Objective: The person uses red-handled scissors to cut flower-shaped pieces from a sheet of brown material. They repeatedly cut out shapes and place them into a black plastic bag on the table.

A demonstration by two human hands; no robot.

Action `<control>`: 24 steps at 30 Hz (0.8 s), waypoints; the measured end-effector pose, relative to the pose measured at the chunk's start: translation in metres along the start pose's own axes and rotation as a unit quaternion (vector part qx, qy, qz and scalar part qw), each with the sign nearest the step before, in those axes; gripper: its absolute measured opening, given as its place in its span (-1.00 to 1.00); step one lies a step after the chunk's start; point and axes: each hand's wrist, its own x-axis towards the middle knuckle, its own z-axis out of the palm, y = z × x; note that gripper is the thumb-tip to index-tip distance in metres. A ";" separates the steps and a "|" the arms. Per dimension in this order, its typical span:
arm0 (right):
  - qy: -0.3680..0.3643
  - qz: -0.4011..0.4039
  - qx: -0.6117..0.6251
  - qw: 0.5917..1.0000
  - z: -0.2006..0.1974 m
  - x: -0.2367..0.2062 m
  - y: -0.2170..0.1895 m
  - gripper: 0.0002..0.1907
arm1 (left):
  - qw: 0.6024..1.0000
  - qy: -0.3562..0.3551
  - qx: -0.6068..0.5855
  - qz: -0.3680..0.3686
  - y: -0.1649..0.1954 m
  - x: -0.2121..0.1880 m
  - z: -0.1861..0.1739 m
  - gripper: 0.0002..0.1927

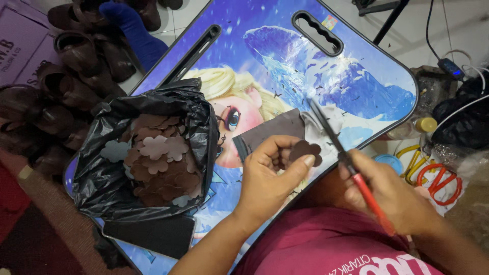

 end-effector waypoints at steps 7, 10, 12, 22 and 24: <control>0.042 -0.049 -0.017 0.998 -0.009 0.005 -0.013 -0.63 | 0.999 0.021 -0.022 0.017 -0.001 0.009 -0.012 -0.76; 0.046 0.012 -0.077 0.996 -0.005 0.003 -0.019 -0.55 | 0.999 0.028 -0.032 0.031 -0.003 0.013 -0.015 -0.75; 0.046 -0.009 -0.075 0.996 -0.005 0.004 -0.023 -0.56 | 0.998 0.035 -0.049 0.032 -0.004 0.014 -0.016 -0.74; 0.009 0.095 -0.133 0.987 -0.005 0.000 -0.027 -0.47 | 1.000 0.022 -0.009 0.006 0.005 0.007 -0.013 -0.79; -0.009 0.048 -0.131 0.990 -0.007 -0.001 -0.025 -0.44 | 1.000 0.018 0.010 -0.013 0.009 0.004 -0.010 -0.81</control>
